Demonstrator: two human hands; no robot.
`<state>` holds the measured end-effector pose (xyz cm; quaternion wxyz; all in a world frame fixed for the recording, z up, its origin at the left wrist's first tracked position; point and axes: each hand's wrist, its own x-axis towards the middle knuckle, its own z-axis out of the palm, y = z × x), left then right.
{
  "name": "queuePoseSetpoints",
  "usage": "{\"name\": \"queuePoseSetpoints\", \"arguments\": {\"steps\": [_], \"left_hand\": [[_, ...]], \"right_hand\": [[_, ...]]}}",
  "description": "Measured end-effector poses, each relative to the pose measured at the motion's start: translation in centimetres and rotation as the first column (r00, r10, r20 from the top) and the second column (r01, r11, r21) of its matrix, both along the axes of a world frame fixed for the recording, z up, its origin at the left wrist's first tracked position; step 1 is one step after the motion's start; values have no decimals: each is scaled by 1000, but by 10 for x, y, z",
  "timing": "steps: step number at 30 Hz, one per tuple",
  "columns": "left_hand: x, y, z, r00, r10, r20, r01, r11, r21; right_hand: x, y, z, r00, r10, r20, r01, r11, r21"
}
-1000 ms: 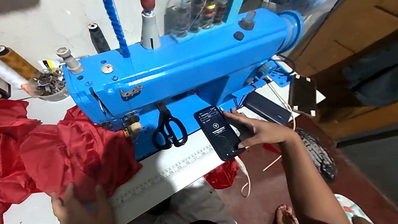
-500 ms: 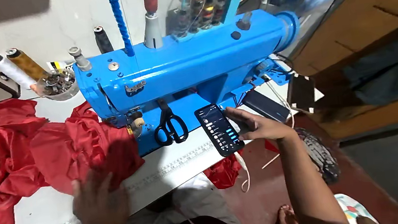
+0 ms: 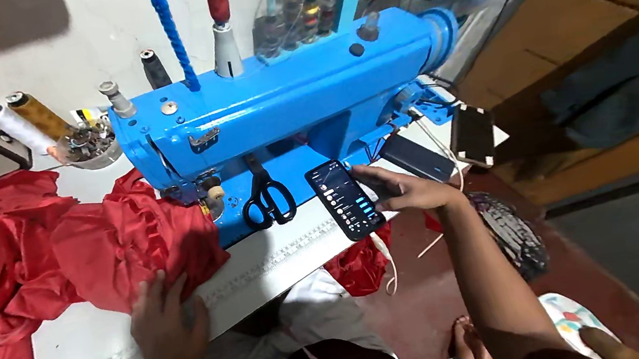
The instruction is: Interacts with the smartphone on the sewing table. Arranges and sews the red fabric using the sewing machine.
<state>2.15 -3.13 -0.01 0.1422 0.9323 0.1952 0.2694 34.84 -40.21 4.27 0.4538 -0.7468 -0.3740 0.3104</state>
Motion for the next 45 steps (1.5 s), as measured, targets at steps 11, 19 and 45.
{"name": "queuePoseSetpoints", "arguments": {"steps": [11, 19, 45], "left_hand": [[4, 12, 49, 991, -104, 81, 95, 990, 106], [14, -18, 77, 986, -129, 109, 113, 983, 147], [37, -36, 12, 983, 185, -18, -184, 981, 58]], "right_hand": [[-44, 72, 35, 844, -306, 440, 317, 947, 50], [-103, 182, -10, 846, -5, 533, 85, 988, -126], [-71, 6, -22, 682, -458, 570, 448, 878, 169]]}}
